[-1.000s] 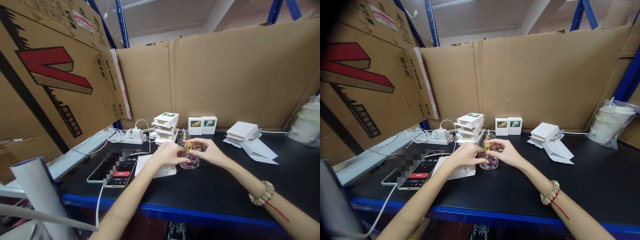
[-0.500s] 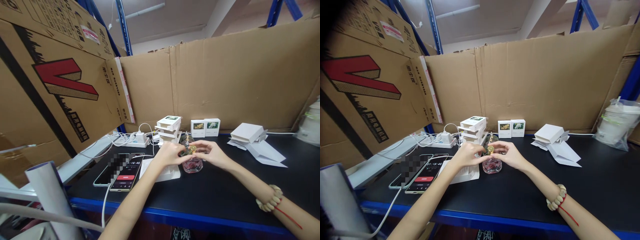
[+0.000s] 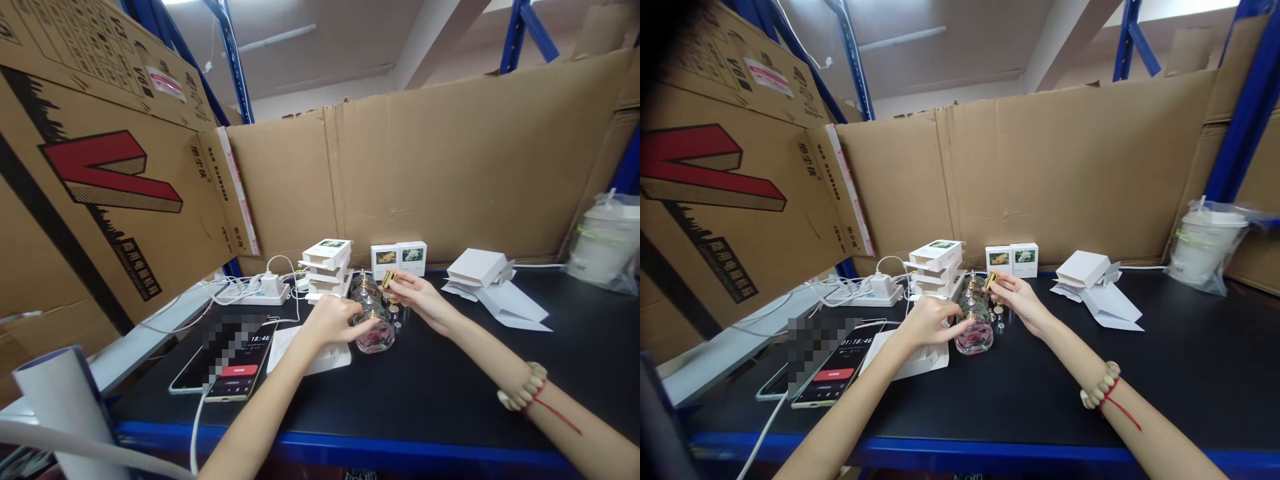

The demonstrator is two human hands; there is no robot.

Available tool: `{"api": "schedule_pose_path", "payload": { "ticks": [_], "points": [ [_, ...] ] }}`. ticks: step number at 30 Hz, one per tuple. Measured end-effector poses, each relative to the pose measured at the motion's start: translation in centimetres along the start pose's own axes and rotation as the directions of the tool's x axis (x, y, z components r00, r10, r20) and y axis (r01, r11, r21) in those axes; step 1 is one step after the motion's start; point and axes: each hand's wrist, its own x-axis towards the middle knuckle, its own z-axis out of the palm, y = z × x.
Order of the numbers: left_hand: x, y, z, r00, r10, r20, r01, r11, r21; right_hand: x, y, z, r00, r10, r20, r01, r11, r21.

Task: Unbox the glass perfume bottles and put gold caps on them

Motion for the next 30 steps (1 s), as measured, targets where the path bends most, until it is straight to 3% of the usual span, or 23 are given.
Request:
{"api": "schedule_pose_path", "payload": {
  "ticks": [4, 15, 21, 30],
  "points": [
    [-0.1, -0.2, 0.2, 1.0, 0.002, -0.015, -0.001, 1.0, 0.003, 1.0, 0.4, -1.5, 0.981, 0.114, -0.156, -0.11, 0.993, 0.038],
    [0.0, -0.1, 0.1, 0.997, 0.035, -0.062, -0.036, 0.999, -0.004, 1.9, 0.6, -4.8, 0.933, 0.206, -0.296, -0.209, 0.978, 0.02],
    [0.0, -0.1, 0.7, 0.986, 0.093, -0.139, -0.092, 0.996, 0.014, 1.6, 0.8, -4.8, 0.911, 0.263, -0.317, -0.28, 0.96, -0.009],
    [0.0, -0.2, 0.8, 0.985, 0.091, -0.15, -0.089, 0.996, 0.019, 1.0, -0.3, -3.5, 0.882, 0.314, -0.351, -0.326, 0.945, 0.025]
  ]
}}
